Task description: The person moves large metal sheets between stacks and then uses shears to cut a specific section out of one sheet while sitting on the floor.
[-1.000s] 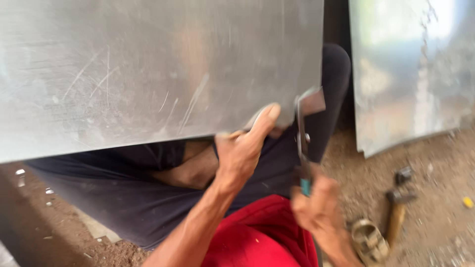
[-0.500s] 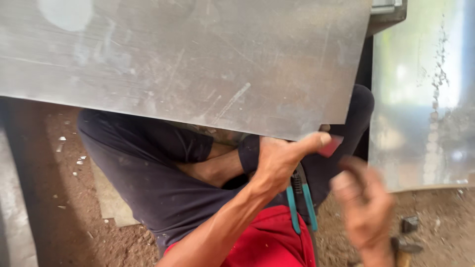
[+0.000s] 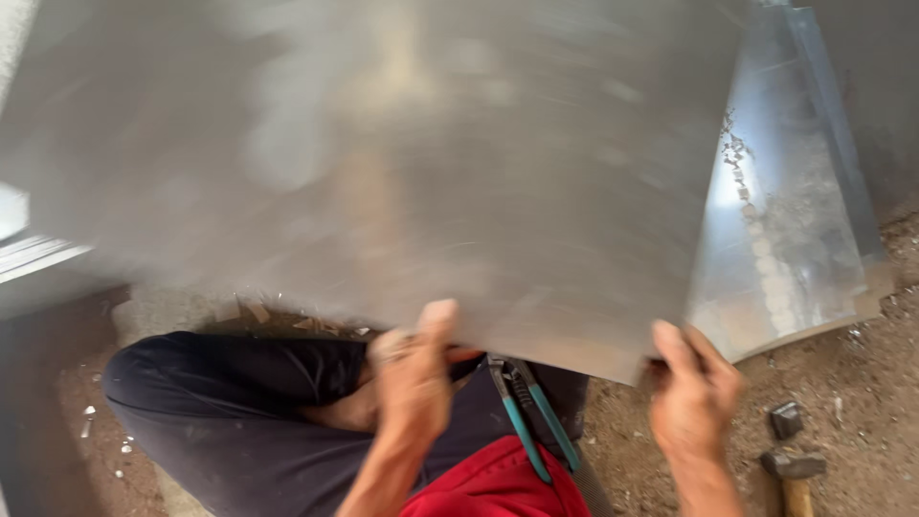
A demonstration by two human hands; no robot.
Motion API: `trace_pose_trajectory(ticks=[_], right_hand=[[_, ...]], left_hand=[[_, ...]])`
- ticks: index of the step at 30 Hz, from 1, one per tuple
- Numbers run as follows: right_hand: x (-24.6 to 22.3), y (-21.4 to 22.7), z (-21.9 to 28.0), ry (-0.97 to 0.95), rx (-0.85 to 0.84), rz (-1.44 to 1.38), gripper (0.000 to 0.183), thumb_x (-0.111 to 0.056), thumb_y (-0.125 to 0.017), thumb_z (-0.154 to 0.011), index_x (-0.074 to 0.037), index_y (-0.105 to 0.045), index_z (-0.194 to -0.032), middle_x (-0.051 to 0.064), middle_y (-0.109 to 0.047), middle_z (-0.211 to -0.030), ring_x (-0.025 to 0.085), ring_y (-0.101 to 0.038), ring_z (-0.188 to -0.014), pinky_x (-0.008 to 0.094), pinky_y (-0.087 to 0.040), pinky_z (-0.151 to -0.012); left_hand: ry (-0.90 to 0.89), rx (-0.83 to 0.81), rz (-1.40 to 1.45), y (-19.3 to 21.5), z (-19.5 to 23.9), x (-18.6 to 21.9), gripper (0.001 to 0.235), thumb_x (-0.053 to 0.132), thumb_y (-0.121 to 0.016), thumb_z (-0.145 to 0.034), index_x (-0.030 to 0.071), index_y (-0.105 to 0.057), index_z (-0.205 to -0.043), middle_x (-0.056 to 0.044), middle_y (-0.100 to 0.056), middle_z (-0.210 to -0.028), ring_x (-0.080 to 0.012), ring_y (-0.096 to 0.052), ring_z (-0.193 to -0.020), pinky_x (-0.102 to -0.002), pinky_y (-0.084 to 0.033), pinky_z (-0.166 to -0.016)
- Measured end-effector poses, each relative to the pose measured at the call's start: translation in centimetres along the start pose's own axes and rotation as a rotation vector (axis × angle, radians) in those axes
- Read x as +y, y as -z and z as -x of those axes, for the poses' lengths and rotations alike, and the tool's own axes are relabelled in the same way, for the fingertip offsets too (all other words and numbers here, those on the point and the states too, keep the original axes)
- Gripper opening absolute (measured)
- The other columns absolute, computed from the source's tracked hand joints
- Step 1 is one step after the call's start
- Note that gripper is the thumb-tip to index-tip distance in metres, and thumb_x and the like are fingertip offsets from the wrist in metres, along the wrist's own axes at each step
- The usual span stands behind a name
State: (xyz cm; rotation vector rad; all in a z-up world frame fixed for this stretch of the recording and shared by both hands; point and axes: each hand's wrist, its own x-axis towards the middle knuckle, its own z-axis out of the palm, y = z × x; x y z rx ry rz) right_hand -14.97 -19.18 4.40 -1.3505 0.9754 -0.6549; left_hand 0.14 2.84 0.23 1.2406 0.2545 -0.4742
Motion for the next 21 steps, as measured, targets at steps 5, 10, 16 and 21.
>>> trace_pose_trajectory(ticks=[5, 10, 16, 21], right_hand=[[3.2, 10.5, -0.1, 0.059, 0.302, -0.191, 0.013, -0.006, -0.07, -0.096, -0.003, -0.067, -0.108, 0.007, -0.07, -0.099, 0.021, -0.068, -0.088, 0.036, -0.06, -0.077], [7.6, 15.9, -4.4, -0.058, 0.512, -0.492, 0.004, 0.0, -0.07, -0.098, -0.004, -0.07, -0.099, 0.007, -0.07, -0.1, 0.018, -0.068, -0.091, 0.031, -0.058, -0.083], [9.9, 16.6, -10.8, -0.165, 0.622, -0.441, 0.011, 0.008, -0.069, -0.089, 0.001, -0.068, -0.097, 0.011, -0.071, -0.102, 0.021, -0.072, -0.093, 0.034, -0.06, -0.083], [8.8, 20.7, -12.8, -0.216, 0.345, -0.005, 0.018, -0.007, -0.063, -0.102, 0.0, -0.063, -0.119, 0.014, -0.066, -0.129, 0.025, -0.065, -0.122, 0.042, -0.052, -0.103]], left_hand=[[0.061, -0.399, -0.089, -12.7, -3.4, -5.9, 0.021, 0.02, -0.077, -0.089, 0.001, -0.07, -0.084, -0.006, -0.068, -0.07, -0.0121, -0.063, -0.059, -0.028, -0.052, -0.052], [0.167, -0.462, -0.198, -25.1, -7.3, -8.4, 0.014, 0.005, -0.071, -0.088, -0.006, -0.072, -0.096, -0.016, -0.074, -0.083, -0.017, -0.068, -0.065, -0.028, -0.057, -0.055], [0.104, -0.664, -0.094, -23.9, -3.4, -3.7, 0.021, 0.005, -0.062, -0.095, -0.006, -0.07, -0.111, -0.015, -0.076, -0.096, -0.0198, -0.076, -0.078, -0.028, -0.06, -0.061], [-0.867, -0.409, -0.531, -10.6, -2.4, 9.7, 0.018, 0.01, -0.072, -0.101, 0.015, -0.076, -0.118, -0.003, -0.079, -0.112, -0.0118, -0.078, -0.095, -0.026, -0.067, -0.079]])
